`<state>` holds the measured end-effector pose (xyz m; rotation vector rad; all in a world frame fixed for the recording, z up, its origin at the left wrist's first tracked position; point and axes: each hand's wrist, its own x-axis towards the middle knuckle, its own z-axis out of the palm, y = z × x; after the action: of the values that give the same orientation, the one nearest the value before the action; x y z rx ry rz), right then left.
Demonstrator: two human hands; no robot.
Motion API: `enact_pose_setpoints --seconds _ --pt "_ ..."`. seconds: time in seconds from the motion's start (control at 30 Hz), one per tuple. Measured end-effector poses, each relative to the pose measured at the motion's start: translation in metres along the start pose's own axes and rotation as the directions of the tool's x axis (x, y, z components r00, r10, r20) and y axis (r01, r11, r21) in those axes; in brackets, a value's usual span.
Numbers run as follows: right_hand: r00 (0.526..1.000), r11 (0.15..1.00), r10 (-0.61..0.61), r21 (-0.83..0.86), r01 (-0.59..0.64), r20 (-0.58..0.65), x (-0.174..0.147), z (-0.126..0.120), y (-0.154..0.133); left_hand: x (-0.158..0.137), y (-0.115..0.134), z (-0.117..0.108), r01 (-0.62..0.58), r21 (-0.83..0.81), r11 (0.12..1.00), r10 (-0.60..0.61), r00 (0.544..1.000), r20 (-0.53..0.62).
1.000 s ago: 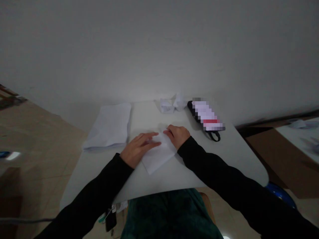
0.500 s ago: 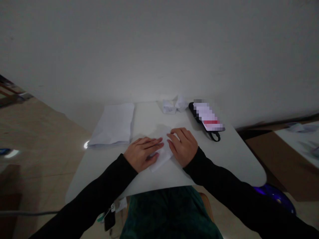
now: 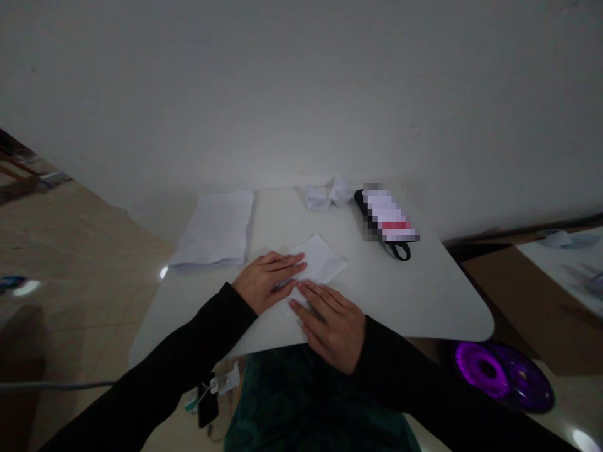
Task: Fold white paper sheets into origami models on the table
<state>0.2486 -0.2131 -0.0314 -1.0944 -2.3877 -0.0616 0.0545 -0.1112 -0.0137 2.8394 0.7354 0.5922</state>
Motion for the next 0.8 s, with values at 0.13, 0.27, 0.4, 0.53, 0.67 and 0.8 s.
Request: enact_pose_setpoints --seconds 0.13,0.27,0.4,0.53,0.67,0.8 --pt "0.995 0.995 0.096 -0.024 -0.095 0.005 -0.001 -0.002 -0.007 0.0 0.0 0.0 0.013 -0.001 1.0 -0.013 1.0 0.015" --pt "0.974 0.979 0.19 -0.047 -0.197 -0.122 0.0 0.006 -0.022 0.0 0.002 0.0 0.053 0.02 0.998 -0.054 0.997 0.053" --pt "0.957 0.971 0.226 -0.039 -0.237 -0.182 0.003 0.014 -0.031 0.0 0.005 -0.001 0.077 0.052 0.996 -0.081 0.993 0.08" --pt "0.969 0.975 0.212 -0.042 -0.219 -0.125 -0.001 0.013 -0.029 0.001 0.011 -0.001 0.08 0.136 0.988 -0.099 0.986 0.137" --pt "0.974 0.972 0.223 -0.065 -0.225 -0.031 -0.009 0.012 -0.025 0.0 0.014 0.002 0.088 0.244 0.966 -0.132 0.976 0.172" --pt "0.969 0.964 0.244 -0.102 -0.247 -0.038 -0.011 0.011 -0.019 -0.001 0.016 0.003 0.105 0.291 0.951 -0.164 0.969 0.186"
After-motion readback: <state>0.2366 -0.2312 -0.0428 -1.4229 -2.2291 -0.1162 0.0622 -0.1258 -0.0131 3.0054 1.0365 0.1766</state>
